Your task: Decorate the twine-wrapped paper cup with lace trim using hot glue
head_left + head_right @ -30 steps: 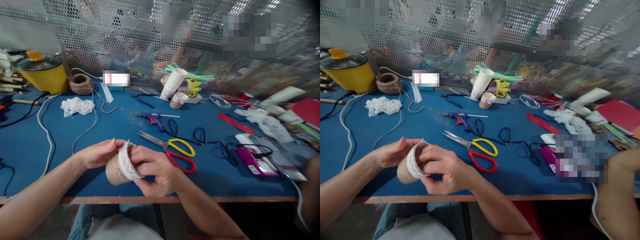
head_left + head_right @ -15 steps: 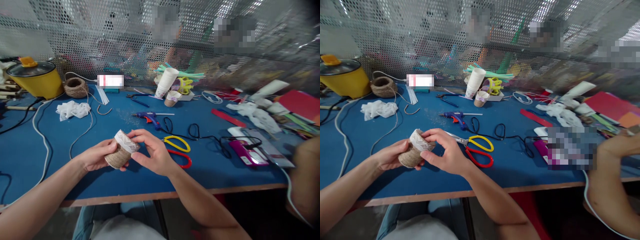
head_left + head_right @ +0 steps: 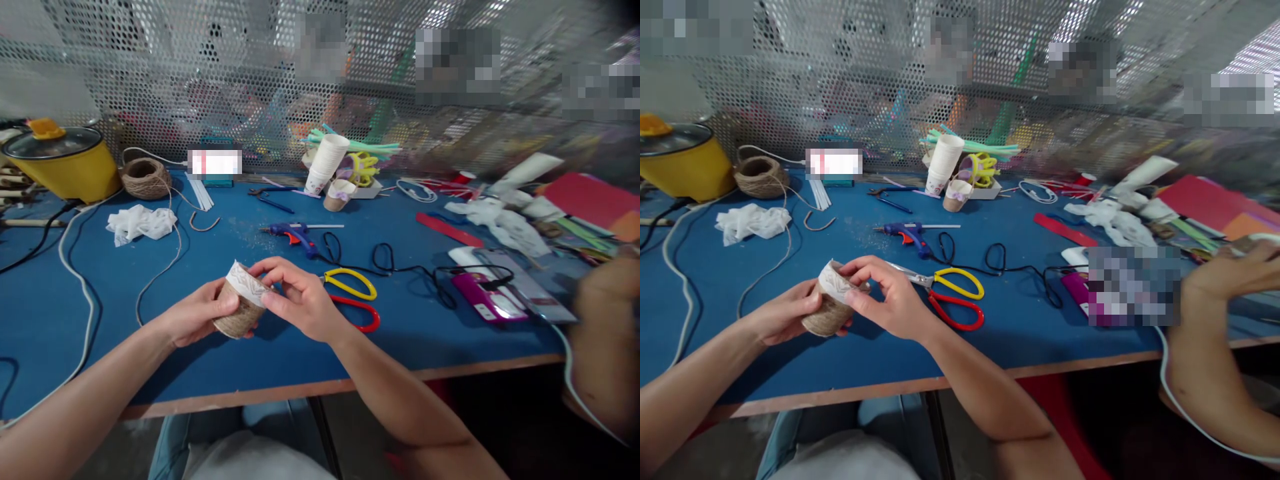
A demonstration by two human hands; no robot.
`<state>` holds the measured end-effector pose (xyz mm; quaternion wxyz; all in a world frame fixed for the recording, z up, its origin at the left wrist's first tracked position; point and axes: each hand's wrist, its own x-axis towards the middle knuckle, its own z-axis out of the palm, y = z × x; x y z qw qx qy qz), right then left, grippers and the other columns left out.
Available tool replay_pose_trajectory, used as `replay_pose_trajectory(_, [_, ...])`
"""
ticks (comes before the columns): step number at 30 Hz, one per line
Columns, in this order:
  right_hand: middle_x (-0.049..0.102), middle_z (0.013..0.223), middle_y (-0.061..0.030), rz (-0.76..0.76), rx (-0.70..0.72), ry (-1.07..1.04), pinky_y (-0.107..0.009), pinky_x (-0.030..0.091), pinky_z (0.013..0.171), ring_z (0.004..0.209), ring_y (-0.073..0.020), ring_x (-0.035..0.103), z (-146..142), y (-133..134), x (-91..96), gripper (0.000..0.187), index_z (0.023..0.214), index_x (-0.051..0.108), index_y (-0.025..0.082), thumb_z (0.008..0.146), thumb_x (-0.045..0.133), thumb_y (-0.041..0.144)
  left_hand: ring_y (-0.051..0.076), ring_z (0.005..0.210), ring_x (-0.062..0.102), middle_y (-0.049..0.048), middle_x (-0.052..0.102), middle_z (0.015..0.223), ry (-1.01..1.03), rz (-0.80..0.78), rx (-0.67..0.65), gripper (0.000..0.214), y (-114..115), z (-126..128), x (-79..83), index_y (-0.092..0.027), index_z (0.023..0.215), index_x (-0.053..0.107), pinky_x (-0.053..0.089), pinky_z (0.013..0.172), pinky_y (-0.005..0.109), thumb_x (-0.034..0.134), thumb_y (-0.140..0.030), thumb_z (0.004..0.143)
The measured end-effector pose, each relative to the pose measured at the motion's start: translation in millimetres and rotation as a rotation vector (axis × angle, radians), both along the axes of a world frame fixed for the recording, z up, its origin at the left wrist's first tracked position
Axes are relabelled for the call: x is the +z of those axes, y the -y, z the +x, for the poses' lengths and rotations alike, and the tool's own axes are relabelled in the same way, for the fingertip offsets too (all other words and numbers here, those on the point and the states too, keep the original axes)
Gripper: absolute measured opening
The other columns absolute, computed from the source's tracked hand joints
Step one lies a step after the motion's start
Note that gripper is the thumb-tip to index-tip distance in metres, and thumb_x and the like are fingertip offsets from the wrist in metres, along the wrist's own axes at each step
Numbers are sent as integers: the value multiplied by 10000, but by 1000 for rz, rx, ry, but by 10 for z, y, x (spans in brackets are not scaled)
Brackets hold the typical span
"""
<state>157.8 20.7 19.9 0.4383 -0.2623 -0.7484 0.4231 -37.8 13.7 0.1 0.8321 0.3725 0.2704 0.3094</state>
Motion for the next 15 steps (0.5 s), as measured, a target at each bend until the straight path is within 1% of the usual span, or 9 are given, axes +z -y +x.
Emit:
replay_pose_trajectory(5, [604,1050,-79,14,-25,24,-372,479,879,1003,-186,599,-6,0,13,63,821,558,197,804,618,202,187,743,633,83,651,885,-86,67,78,652,16,32,42,-119,1089,563,534,692,334,815,-449,587])
replay_pose_trajectory(8, [609,1038,-81,20,-62,42,-374,480,877,990,-184,600,-15,7,19,77,824,556,197,803,628,212,200,766,629,105,648,939,-139,112,118,661,25,51,50,-122,1089,549,526,705,346,803,-472,590])
replay_pose_trajectory(11, [614,1027,-83,27,-88,62,-367,481,874,977,-176,602,-20,12,20,67,802,555,194,823,614,219,214,823,620,124,641,1024,-246,234,170,689,30,68,53,-120,1112,529,513,728,334,785,-497,596])
replay_pose_trajectory(15, [622,1018,-91,32,-114,87,-370,483,875,981,-185,607,-24,20,32,70,803,569,190,820,620,235,222,805,623,107,652,999,-498,426,232,735,42,84,55,-124,1181,469,511,681,327,758,-495,616])
